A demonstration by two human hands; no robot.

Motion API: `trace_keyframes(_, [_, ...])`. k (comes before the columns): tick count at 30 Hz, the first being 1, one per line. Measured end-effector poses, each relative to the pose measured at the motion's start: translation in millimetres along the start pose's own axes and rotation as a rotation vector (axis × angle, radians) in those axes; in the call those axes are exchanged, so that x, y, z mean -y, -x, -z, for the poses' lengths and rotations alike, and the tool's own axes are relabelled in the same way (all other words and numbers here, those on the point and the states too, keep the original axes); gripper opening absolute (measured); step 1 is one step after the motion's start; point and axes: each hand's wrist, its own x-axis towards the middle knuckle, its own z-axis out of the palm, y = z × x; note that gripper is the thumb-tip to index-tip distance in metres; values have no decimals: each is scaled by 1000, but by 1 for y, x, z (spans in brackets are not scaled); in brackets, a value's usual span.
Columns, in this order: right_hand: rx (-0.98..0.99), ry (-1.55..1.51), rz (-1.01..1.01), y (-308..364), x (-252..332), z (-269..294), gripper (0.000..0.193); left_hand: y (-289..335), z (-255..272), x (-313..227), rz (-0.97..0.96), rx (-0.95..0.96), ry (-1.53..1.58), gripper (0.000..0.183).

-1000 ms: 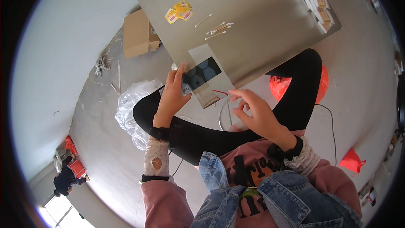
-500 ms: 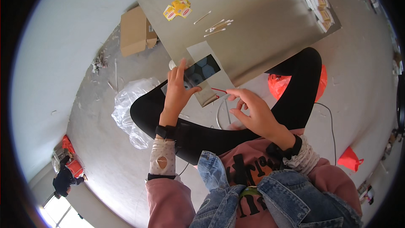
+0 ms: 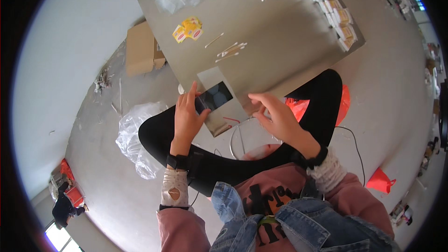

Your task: Organizing and packing cotton swabs into small plastic bags.

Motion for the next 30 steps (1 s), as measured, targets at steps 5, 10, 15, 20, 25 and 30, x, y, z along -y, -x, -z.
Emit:
trace_keyframes(5, [-74, 483, 316, -102, -35, 6, 50, -49, -30, -27, -194, -147, -80, 74])
trace_keyframes(10, [-146, 690, 533, -178, -61, 7, 39, -133, -66, -34, -155, -389, -122, 66])
trace_keyframes(15, [-149, 253, 280, -213, -87, 35, 57, -130, -103, -34, -124, -436, -151, 49])
trace_keyframes(20, [-467, 597, 257, -279, -113, 110, 55, -129, -100, -47, -160, -453, -60, 27])
trace_keyframes(25, [-563, 879, 223, -325, -115, 120, 38, -130, -97, -47, -167, -449, -45, 23])
trace_keyframes(30, [-636, 659, 178, -315, -145, 108, 11, -134, -99, -52, -169, -415, -8, 20])
